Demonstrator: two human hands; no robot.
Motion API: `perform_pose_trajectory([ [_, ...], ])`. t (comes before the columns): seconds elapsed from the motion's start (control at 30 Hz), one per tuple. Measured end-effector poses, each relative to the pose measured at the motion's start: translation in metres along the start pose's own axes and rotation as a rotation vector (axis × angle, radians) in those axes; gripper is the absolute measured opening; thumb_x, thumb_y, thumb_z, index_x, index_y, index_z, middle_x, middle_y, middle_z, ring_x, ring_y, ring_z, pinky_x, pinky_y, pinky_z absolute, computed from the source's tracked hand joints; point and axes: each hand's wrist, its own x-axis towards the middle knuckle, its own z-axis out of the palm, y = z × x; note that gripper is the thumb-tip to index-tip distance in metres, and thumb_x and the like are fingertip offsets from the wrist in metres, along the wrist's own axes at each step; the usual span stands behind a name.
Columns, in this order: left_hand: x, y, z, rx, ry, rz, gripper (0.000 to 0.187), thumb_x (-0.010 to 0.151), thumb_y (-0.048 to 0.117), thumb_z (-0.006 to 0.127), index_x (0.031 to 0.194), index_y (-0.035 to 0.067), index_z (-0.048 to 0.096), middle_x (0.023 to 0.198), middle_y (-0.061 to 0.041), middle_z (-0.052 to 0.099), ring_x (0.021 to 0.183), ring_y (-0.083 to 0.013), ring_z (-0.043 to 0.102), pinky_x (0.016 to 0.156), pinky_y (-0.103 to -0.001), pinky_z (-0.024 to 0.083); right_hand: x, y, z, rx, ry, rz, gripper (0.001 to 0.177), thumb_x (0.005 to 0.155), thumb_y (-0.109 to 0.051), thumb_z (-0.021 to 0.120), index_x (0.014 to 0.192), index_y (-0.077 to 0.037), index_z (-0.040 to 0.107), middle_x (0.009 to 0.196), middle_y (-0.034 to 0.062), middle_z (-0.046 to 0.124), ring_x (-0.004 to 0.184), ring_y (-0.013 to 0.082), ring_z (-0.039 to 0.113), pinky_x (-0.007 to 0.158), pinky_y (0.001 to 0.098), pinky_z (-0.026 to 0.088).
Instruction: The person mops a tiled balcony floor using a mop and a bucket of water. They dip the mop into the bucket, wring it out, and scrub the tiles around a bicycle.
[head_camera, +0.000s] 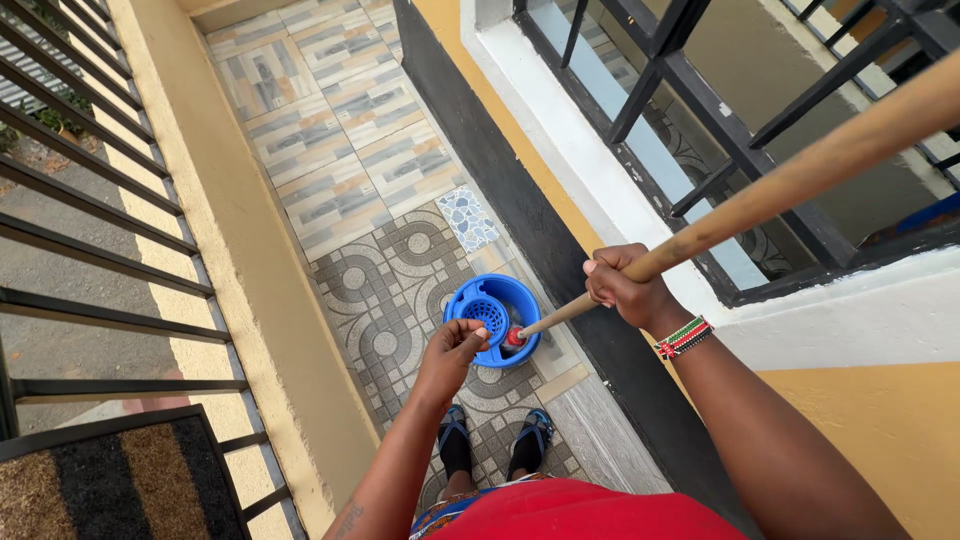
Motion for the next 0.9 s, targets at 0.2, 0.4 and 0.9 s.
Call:
perform_pose_trajectory([
  [0.2, 0.039, 0.018, 0.063, 0.354, -0.036, 0.204, 0.051, 0.086, 0.028, 0.079, 0.123, 0.001, 0.058, 0.11, -0.011, 0.068, 0.104, -0.018, 0.065, 0.085, -0.033, 0.054, 0.021, -0.108, 0.047, 0.192, 0.185, -0.063, 0.046, 0.097, -0.015, 0.061, 0.059, -0.014, 0.035, 0.047, -0.0035, 0.033, 0.038, 0.0071, 0.03, 0.04, 0.0258, 0.027],
  [0.4, 0.048, 0.061, 0.127, 0.534, -0.066, 0.177, 0.05, 0.087, 0.052, 0.072, 0.093, 0.002, 0.069, 0.078, -0.013, 0.072, 0.076, -0.0259, 0.073, 0.071, -0.04, 0.054, 0.016, -0.181, 0.077, 0.105, 0.228, -0.159, 0.046, 0.097, -0.022, 0.067, 0.059, -0.016, 0.041, 0.048, -0.0069, 0.037, 0.04, 0.0033, 0.034, 0.04, 0.0226, 0.028],
  [0.9, 0.023, 0.186, 0.146, 0.343, 0.005, 0.623, 0.035, 0.087, 0.036, 0.064, 0.106, 0.007, 0.069, 0.097, -0.013, 0.075, 0.093, -0.0287, 0.074, 0.076, -0.041, 0.056, -0.003, -0.178, 0.037, -0.267, -0.09, -0.241, 0.043, 0.106, -0.016, 0.046, 0.147, -0.004, 0.043, 0.125, 0.0074, 0.067, 0.124, 0.0174, 0.061, 0.11, 0.036, 0.043],
])
